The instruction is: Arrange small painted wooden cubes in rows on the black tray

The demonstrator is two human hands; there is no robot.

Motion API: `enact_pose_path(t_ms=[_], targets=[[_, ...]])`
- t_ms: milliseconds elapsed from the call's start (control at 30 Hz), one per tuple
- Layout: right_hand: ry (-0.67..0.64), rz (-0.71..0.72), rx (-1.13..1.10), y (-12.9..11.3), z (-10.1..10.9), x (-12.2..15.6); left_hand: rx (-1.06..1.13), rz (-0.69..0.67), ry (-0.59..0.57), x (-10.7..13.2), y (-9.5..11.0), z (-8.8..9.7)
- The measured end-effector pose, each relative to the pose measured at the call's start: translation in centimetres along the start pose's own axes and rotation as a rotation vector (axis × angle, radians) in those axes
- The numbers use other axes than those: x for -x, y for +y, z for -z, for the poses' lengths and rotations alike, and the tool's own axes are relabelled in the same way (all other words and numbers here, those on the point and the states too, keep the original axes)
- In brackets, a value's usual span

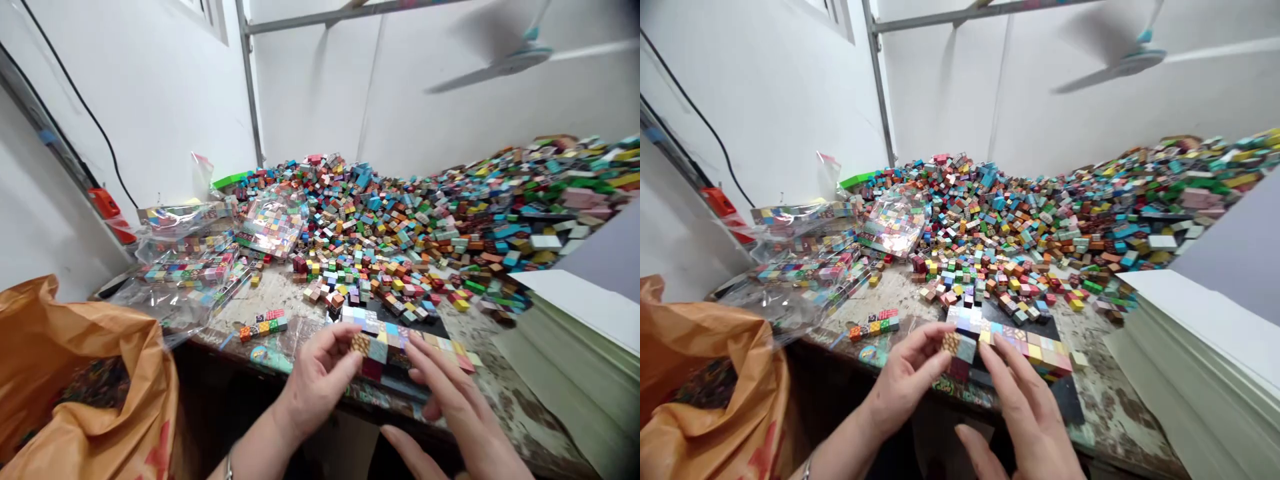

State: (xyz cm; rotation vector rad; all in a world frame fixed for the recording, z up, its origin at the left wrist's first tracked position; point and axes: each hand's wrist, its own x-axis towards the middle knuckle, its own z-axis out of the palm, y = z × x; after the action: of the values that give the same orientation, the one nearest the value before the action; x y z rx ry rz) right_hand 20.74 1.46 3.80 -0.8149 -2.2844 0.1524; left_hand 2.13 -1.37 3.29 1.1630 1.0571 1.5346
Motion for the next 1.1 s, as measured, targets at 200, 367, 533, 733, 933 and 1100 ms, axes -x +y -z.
enact_pose_path(t_ms=[200, 367, 533, 733, 933, 1100], targets=[[-0.026, 0.119, 0.059, 1.0, -1.0, -0.6, 0.194, 0.116, -0.081, 0.7, -1.1, -2.4], [-0.057, 0.092, 0.031, 2.0, -0.8, -0.9, 0.208, 0.111, -0.122, -0.1, -0.7, -3.1], [0.005, 0.067, 0.01, 2.7, -0.3, -2.4, 0.043, 0.081, -0.18, -1.4, -0.2, -3.6], [-0.062, -0.05, -0.068, 4.7, 0.0, -4.1, -0.798, -0.343, -0.022, -2.9, 0.0, -1.9], [-0.147, -0.068, -0.066, 6.7, -1.7, -5.7, -1.493, -0.536, -0.085, -4.1, -1.7, 0.7], [-0.169, -0.048, 0.01, 7.5, -2.7, -6.0, -1.516, -0.547, -0.148, -4.3, -3.0, 1.2]])
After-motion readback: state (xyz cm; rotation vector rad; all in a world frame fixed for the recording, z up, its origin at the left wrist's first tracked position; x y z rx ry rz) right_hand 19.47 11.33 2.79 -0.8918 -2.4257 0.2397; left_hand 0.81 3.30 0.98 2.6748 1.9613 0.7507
